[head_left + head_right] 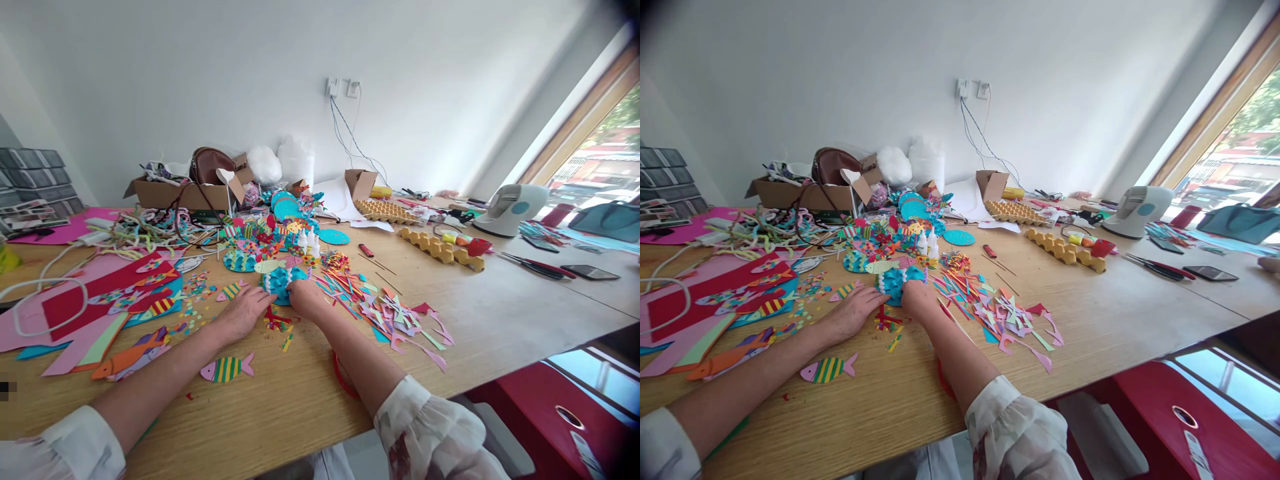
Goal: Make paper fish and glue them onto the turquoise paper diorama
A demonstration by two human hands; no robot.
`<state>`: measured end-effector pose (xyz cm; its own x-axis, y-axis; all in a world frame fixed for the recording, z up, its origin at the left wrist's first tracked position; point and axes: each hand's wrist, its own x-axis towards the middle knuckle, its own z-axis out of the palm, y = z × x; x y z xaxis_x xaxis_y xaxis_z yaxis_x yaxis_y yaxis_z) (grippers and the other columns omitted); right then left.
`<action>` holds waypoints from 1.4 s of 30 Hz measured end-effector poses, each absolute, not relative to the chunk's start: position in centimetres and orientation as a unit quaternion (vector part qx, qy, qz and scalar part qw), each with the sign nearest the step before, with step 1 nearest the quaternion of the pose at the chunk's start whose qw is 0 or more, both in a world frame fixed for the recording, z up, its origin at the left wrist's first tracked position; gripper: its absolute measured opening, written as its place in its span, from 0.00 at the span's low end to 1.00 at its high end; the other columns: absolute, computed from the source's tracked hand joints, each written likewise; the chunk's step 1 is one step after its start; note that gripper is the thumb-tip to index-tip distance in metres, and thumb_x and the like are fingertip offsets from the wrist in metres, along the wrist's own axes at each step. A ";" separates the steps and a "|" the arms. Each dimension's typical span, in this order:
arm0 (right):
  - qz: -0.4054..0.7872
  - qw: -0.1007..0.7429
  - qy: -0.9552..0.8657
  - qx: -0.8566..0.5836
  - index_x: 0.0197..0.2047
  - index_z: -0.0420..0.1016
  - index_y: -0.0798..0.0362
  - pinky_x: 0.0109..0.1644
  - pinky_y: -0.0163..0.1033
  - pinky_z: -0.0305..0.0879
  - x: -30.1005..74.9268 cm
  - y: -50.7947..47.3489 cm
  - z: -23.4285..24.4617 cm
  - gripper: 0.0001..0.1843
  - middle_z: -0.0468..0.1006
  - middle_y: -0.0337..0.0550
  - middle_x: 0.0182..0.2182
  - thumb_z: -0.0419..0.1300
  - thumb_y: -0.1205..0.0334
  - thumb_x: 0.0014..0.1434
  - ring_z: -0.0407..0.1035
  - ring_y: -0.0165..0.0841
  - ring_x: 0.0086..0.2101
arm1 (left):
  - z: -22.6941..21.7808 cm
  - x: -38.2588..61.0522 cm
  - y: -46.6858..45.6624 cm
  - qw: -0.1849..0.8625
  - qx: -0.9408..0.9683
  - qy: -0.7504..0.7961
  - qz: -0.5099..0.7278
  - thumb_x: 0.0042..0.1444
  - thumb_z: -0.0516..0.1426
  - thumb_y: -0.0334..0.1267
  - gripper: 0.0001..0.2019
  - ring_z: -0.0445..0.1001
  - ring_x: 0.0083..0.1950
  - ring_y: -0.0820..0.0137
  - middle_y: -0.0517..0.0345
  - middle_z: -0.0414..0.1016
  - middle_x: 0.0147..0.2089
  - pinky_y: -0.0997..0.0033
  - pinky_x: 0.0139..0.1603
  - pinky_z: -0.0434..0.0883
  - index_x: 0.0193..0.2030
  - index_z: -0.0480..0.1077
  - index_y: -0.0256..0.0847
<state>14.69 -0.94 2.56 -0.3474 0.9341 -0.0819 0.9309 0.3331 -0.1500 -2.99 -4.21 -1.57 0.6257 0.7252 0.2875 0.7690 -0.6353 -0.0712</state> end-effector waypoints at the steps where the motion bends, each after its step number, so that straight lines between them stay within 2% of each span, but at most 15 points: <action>1: 0.087 0.011 -0.816 -0.572 0.46 0.75 0.50 0.43 0.37 0.63 14.7 -1.0 2.6 0.19 0.78 0.49 0.42 0.49 0.70 0.56 0.71 0.39 0.43 | -1.6 -3.0 -4.2 0.087 -0.895 -0.419 -0.122 0.57 0.45 0.24 0.20 0.66 0.50 0.65 0.51 0.72 0.48 0.60 0.54 0.62 0.55 0.63 0.38; 8: 0.110 0.021 -0.813 -0.571 0.46 0.75 0.49 0.41 0.35 0.64 15.0 -1.1 2.9 0.20 0.77 0.47 0.43 0.49 0.72 0.54 0.71 0.37 0.43 | -2.0 -3.1 -4.1 0.059 -0.888 -0.432 -0.146 0.56 0.45 0.23 0.20 0.67 0.50 0.65 0.48 0.72 0.49 0.60 0.53 0.64 0.53 0.65 0.35; 14: 0.118 0.030 -0.809 -0.575 0.46 0.75 0.49 0.42 0.35 0.64 15.0 -1.0 2.7 0.20 0.77 0.47 0.43 0.49 0.72 0.54 0.71 0.38 0.43 | -1.6 -3.1 -4.4 0.062 -0.887 -0.434 -0.144 0.56 0.44 0.23 0.21 0.67 0.49 0.65 0.49 0.72 0.47 0.59 0.52 0.64 0.55 0.64 0.38; 21: 0.132 0.036 -0.808 -0.573 0.47 0.75 0.48 0.42 0.34 0.64 15.2 -0.8 2.6 0.21 0.77 0.46 0.44 0.50 0.71 0.54 0.71 0.37 0.43 | -1.7 -3.4 -4.6 0.067 -0.890 -0.432 -0.130 0.57 0.44 0.23 0.23 0.65 0.54 0.66 0.51 0.70 0.51 0.59 0.55 0.62 0.57 0.62 0.41; 31: 0.136 0.041 -0.799 -0.584 0.47 0.75 0.48 0.42 0.34 0.64 15.2 -0.5 2.3 0.20 0.76 0.46 0.45 0.50 0.70 0.54 0.70 0.37 0.44 | -2.6 -4.3 -4.7 0.065 -0.892 -0.429 -0.129 0.58 0.43 0.25 0.22 0.60 0.59 0.65 0.50 0.68 0.56 0.54 0.58 0.58 0.58 0.61 0.42; 42: 0.130 0.042 -0.806 -0.575 0.46 0.75 0.48 0.42 0.34 0.64 15.2 -0.8 2.5 0.21 0.77 0.46 0.44 0.50 0.71 0.54 0.71 0.37 0.43 | -2.6 -4.5 -4.7 0.114 -0.894 -0.411 -0.141 0.57 0.46 0.25 0.20 0.65 0.53 0.64 0.49 0.70 0.52 0.59 0.54 0.63 0.55 0.64 0.39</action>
<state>15.18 -0.82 2.47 -0.3346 0.9388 -0.0820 0.9170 0.3044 -0.2577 -4.49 -4.74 -2.63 0.6229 0.7019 0.3454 0.7661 -0.6367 -0.0879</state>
